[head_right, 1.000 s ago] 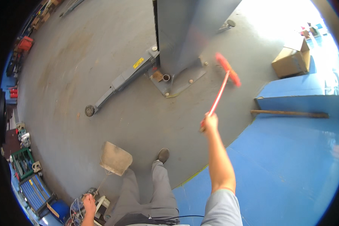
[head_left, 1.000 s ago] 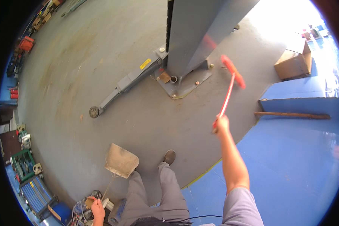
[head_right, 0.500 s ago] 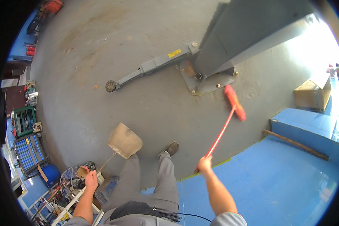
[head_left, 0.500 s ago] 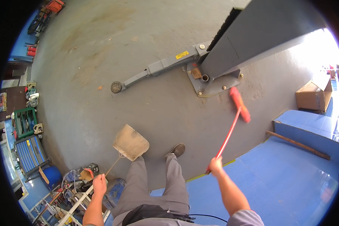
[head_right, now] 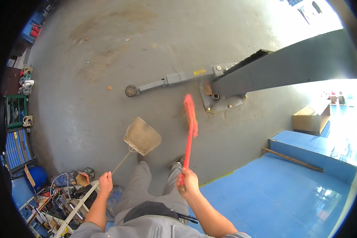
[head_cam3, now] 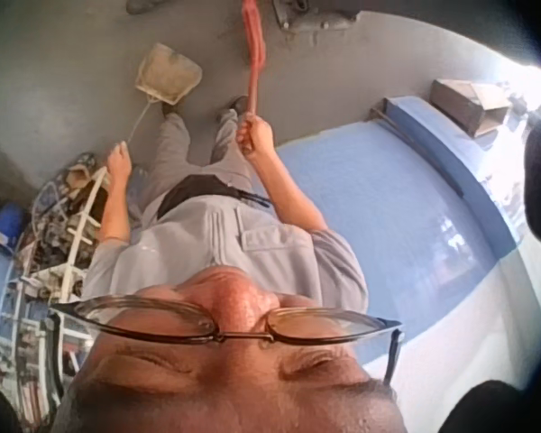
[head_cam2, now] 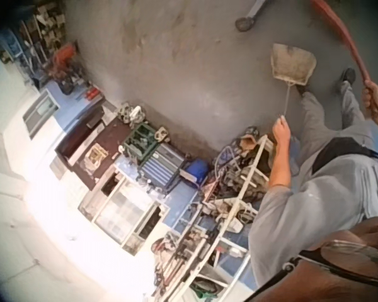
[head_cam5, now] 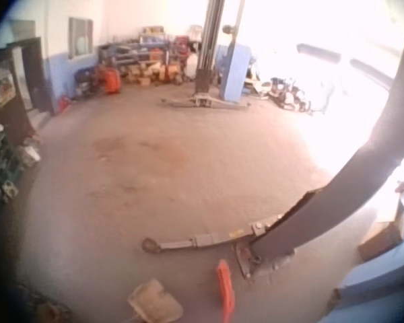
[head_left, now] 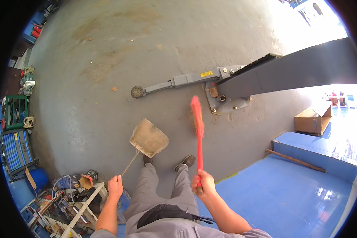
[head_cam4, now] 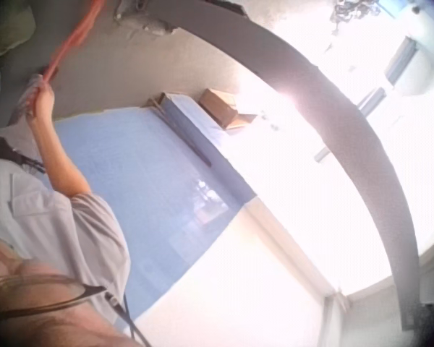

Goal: The person sweeps a workshop floor with a red broom and a dustpan, moving debris into the dustpan. The person walks through the space, sweeping around equipment and car parts, then exits the garage area while continuing to sweep.

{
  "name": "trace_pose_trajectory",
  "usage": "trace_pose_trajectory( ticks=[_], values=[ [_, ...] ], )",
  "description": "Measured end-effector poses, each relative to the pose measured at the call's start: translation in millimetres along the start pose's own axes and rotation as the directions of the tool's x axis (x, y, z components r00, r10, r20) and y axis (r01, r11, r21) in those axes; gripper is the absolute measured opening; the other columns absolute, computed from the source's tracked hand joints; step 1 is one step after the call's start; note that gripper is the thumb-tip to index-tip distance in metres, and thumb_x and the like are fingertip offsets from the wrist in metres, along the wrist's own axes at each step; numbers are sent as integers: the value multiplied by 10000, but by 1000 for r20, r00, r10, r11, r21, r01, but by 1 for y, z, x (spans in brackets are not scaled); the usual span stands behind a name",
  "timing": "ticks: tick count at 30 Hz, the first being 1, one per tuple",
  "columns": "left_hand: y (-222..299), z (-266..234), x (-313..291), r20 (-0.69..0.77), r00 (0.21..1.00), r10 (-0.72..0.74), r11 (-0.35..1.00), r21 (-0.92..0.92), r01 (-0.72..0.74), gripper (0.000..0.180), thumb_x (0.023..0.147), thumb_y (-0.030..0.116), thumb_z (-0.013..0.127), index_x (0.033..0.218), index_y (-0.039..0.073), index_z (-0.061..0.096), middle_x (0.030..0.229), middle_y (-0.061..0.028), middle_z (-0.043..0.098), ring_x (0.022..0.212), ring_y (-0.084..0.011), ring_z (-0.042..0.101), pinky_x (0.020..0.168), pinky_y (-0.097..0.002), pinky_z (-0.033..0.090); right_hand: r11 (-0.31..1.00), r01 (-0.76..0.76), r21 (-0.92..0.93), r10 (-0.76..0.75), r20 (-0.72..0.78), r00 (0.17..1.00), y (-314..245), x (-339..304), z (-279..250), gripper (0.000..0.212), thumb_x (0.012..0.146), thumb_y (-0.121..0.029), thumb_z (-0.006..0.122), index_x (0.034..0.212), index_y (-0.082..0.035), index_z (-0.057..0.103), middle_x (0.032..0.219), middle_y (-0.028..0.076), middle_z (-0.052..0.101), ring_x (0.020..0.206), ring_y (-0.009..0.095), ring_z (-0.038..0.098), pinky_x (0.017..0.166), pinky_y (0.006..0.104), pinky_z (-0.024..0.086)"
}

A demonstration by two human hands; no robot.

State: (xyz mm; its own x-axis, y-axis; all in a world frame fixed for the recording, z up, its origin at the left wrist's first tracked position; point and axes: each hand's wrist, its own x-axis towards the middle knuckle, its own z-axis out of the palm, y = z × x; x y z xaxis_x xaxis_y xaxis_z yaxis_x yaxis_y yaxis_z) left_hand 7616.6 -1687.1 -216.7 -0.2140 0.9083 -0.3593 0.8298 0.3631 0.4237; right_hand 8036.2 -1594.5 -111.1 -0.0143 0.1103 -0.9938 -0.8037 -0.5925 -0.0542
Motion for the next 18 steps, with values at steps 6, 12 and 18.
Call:
trace_pose_trajectory(
  ticks=[6, 12, 18],
  values=[
    [-69, -40, -39, -20, 989, -146, 981, -130, 142, 384, 1011, 253, 490, 747, -25, 520, 701, -249, 551, 676, -462, 527, 612, -509, 406, 942, 272, -196, -272, 30, 962, -16, 130, 157, 53, 863, -60, 462, 818, -63, 432, 606, 65, 435, 479, 202, 454, 394, 326, 372],
    [-132, -71, -88, -100, 947, -307, 948, -119, 295, 407, 1018, 270, 474, 749, -34, 508, 699, -269, 543, 663, -462, 528, 600, -515, 383, -380, 140, -914, -229, 240, 943, 27, 271, 257, 56, 778, -167, 672, 821, -131, 680, 788, 25, 662, 676, 201, 621, 568, 421, 494],
    [-199, -82, -128, -158, 885, -438, 896, -152, 417, 422, 1024, 282, 464, 777, -50, 548, 722, -279, 555, 692, -483, 528, 625, -515, 403, -932, 10, -362, -56, 171, 984, 149, 281, 213, 112, 746, -269, 769, 848, -222, 781, 816, -35, 742, 791, 158, 705, 621, 413, 526]
  ],
)
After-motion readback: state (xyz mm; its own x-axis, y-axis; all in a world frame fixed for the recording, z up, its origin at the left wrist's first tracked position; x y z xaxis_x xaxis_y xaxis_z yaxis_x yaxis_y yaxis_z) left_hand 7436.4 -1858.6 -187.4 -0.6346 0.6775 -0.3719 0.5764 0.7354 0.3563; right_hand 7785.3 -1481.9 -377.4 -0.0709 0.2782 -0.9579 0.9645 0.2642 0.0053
